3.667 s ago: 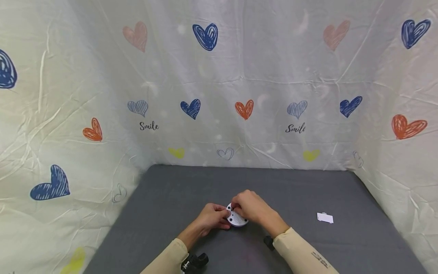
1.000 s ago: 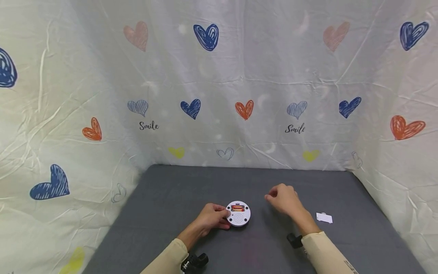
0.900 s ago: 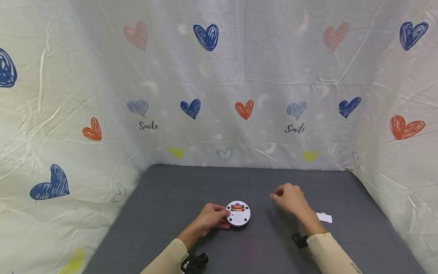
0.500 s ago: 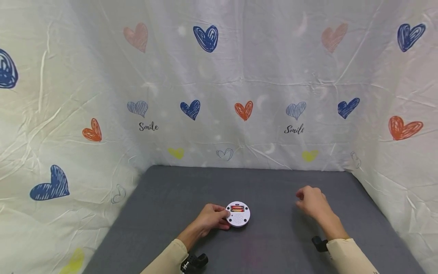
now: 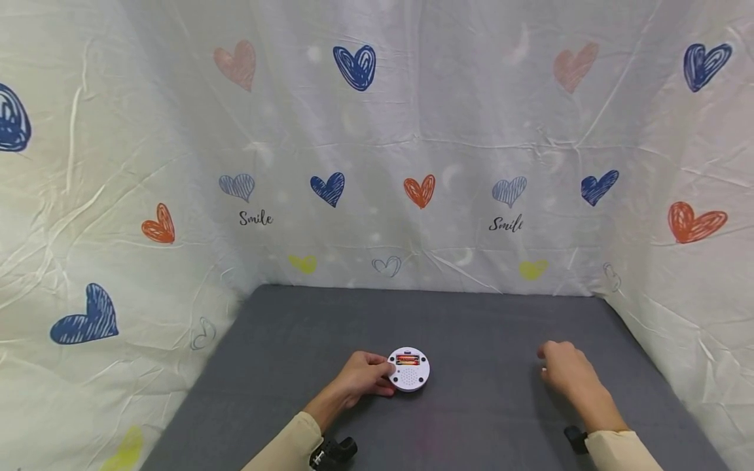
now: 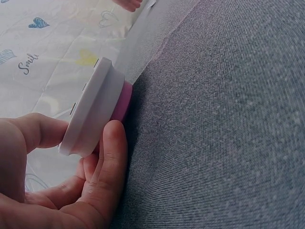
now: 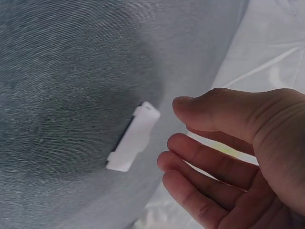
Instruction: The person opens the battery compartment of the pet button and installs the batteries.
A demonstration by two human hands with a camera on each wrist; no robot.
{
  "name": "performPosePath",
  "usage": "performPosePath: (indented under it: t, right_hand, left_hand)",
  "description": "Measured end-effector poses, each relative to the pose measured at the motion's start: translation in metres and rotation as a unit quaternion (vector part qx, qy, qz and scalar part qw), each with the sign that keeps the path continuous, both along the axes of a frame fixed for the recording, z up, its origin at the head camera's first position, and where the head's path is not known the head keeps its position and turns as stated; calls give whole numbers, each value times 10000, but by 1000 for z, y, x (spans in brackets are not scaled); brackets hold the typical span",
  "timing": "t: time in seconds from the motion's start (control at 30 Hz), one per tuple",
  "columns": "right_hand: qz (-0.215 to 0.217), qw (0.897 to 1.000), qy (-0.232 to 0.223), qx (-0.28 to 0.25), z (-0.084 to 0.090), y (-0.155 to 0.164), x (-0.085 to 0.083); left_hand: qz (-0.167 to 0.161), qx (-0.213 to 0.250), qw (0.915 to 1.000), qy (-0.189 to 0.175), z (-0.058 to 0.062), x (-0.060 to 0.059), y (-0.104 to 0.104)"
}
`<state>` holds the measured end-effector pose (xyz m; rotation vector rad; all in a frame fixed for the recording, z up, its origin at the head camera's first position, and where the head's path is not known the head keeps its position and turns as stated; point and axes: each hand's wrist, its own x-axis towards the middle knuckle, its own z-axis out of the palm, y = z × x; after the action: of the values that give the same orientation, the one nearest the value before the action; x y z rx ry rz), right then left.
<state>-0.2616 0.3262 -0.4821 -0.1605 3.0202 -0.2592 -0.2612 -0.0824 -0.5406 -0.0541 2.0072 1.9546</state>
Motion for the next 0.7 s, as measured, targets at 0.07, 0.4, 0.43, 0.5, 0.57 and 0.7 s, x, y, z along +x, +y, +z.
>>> performPosePath:
  t: [0.07,0.4,0.43,0.5,0.57,0.7]
  right_hand:
    - [0,10000,-48,7,-3,2,0]
    - [118,9994,324,0,-17,11,6]
    - [125,9992,371,-8,-18,12,6]
    - [148,9989,441,-29,-20,14,7]
    - [155,9987,487,-61,-21,15,7]
    - [113,9989,438,-129,-23,17,7]
  left_hand:
    - [2,-21,10000,6,0,0,0]
    - [20,-5,10000,5,1,2,0]
    - [11,-2,10000,21,1,2,0]
    - [-1,16,10000,26,2,2,-1]
    - [-11,30,10000,35,1,2,-1]
    - [-30,61,10000,41,1,2,-2]
